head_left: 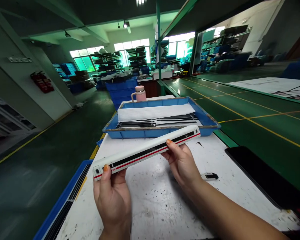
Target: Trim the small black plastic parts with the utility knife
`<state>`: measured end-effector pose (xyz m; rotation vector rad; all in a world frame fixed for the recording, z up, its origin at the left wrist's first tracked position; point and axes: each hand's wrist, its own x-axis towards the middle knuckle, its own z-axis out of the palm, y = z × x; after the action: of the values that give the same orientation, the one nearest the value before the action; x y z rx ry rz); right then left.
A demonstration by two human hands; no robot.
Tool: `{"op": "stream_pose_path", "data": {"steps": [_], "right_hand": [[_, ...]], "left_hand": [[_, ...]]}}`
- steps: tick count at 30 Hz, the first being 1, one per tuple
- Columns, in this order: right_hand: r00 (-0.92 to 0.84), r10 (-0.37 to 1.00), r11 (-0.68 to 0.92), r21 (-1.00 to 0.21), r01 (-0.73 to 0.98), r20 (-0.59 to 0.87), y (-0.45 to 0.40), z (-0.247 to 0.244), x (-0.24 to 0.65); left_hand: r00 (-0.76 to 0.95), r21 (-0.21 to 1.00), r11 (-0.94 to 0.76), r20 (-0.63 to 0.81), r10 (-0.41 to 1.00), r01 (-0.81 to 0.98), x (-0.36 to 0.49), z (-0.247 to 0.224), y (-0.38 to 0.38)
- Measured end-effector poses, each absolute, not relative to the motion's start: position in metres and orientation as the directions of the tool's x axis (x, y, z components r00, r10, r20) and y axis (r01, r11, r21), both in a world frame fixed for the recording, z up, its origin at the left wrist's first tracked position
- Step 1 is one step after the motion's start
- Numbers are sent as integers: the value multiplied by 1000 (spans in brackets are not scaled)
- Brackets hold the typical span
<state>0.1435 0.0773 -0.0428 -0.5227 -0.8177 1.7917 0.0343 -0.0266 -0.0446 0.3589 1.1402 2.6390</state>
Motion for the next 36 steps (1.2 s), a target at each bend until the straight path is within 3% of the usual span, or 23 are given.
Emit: {"op": "stream_pose_path", "data": {"steps": [6,10,14,18,25,36], "right_hand": [[-327,944,-188,-746,-639,41,79,-43,144],[-293,955,-170,-740,-651,38,75,-42,144],[-269,962,-143,-745,-651,51,70,-43,140],[-273,960,-133,-765,-630,57,67,-47,138],[-258,966,-140,-789,-598,24,70,-51,138],[-103,985,-174,-779,-602,-141,78,-51,137]], "left_hand": [[-928,706,-684,106,358,-183,30,-47,-24],[-869,636,-702,98,485,-321,33,-50,-24],[-748,636,-584,14,663,-505,49,-53,-19],[-658,627,-476,-78,749,-617,66,-51,-9],[-733,657,-491,-139,666,-572,63,-45,-6],[-820,584,-644,-64,569,-493,49,-41,-18]]}}
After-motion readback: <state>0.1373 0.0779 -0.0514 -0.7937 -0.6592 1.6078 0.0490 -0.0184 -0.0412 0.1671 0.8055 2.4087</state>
